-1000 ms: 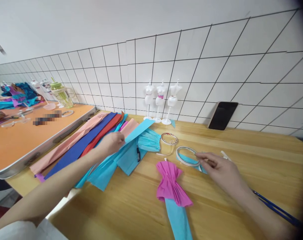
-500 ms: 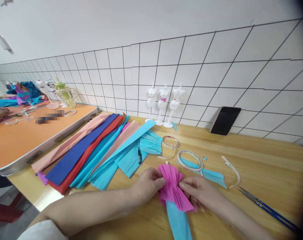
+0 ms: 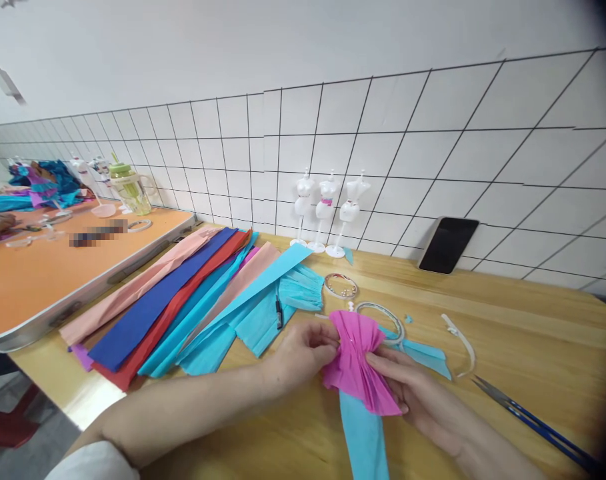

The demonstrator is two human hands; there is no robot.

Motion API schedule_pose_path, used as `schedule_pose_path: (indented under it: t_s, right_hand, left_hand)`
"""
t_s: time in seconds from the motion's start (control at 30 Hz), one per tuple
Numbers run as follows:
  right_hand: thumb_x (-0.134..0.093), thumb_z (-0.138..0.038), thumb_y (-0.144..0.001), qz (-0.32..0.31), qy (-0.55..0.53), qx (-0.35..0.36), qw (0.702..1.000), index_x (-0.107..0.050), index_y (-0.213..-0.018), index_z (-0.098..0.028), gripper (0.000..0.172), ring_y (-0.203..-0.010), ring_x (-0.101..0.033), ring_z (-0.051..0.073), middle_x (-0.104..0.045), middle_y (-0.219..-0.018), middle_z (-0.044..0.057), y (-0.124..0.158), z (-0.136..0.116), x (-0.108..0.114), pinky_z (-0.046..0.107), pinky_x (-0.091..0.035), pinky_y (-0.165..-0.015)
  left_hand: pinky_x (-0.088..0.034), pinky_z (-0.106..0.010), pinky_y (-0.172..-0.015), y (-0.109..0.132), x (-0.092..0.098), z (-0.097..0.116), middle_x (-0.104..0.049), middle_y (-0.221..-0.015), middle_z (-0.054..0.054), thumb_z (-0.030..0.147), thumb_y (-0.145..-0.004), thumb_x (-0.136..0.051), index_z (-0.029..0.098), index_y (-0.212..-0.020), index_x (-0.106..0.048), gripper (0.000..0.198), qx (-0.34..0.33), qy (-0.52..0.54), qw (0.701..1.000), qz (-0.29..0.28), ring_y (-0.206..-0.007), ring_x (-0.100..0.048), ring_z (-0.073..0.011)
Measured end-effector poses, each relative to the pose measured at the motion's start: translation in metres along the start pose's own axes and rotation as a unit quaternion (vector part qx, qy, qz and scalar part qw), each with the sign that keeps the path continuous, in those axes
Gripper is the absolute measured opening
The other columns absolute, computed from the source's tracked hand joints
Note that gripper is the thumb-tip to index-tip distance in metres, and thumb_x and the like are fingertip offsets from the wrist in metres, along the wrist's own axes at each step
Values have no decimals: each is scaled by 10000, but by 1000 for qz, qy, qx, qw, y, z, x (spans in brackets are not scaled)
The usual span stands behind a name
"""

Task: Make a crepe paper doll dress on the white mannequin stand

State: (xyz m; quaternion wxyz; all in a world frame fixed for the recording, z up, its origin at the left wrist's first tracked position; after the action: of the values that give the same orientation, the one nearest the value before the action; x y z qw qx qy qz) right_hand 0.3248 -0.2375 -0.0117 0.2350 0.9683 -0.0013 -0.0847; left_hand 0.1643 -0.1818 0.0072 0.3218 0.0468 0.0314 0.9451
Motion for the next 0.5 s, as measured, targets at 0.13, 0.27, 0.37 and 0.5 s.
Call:
schedule_pose_path:
  t_s: [0.13,0.27,0.37,0.5]
  right_hand:
    - [-717,-453,-634,-3,-15,-6,1000,-632,-835,-211,326,-478,-482,101,-571,-587,-32,-3,4,2,199,-272,-428]
    - [-739,-450,-610,14,-30,-3,999,-616,-795,-197,337,-411,-405,75,-526,-522,-47,-9,7,1,185,-208,-390]
    - [-782,-466,-564,20,-50,-5,999,-597,-744,-178,387,-386,-348,43,-484,-478,-63,-12,9,0,165,-148,-380]
    - [-810,-463,-546,20,-63,-2,998,-607,-743,-170,407,-392,-351,33,-494,-483,-60,-14,14,1,156,-128,-383]
  left_hand:
    - [-473,-259,-818,-15,53,18,-677,-1012,-45,179,-822,-475,206,-995,-631,235,-52,-431,895,105,-939,-614,-169]
    - [-374,-515,-941,-27,119,15,-566,-1172,-219,163,-860,-424,98,-1072,-582,273,23,-534,814,227,-1166,-476,-352]
    - [-412,-560,-863,-31,156,-3,-575,-1101,-248,195,-861,-477,48,-1068,-571,271,101,-577,761,277,-1110,-505,-383]
    - [-474,-448,-851,-34,182,-22,-586,-1118,-103,322,-875,-522,130,-1092,-568,294,153,-604,725,292,-1021,-564,-232]
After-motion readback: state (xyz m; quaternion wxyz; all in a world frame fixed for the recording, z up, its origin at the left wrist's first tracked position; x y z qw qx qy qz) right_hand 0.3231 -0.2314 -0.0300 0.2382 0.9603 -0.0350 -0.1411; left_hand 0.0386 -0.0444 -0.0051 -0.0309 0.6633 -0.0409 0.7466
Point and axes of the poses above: each hand's wrist, its own y-axis away from the middle knuckle, its own x-axis out of the back of the hand, z = x × y, the point moved 2 cm from there along -y, towards the middle knuckle
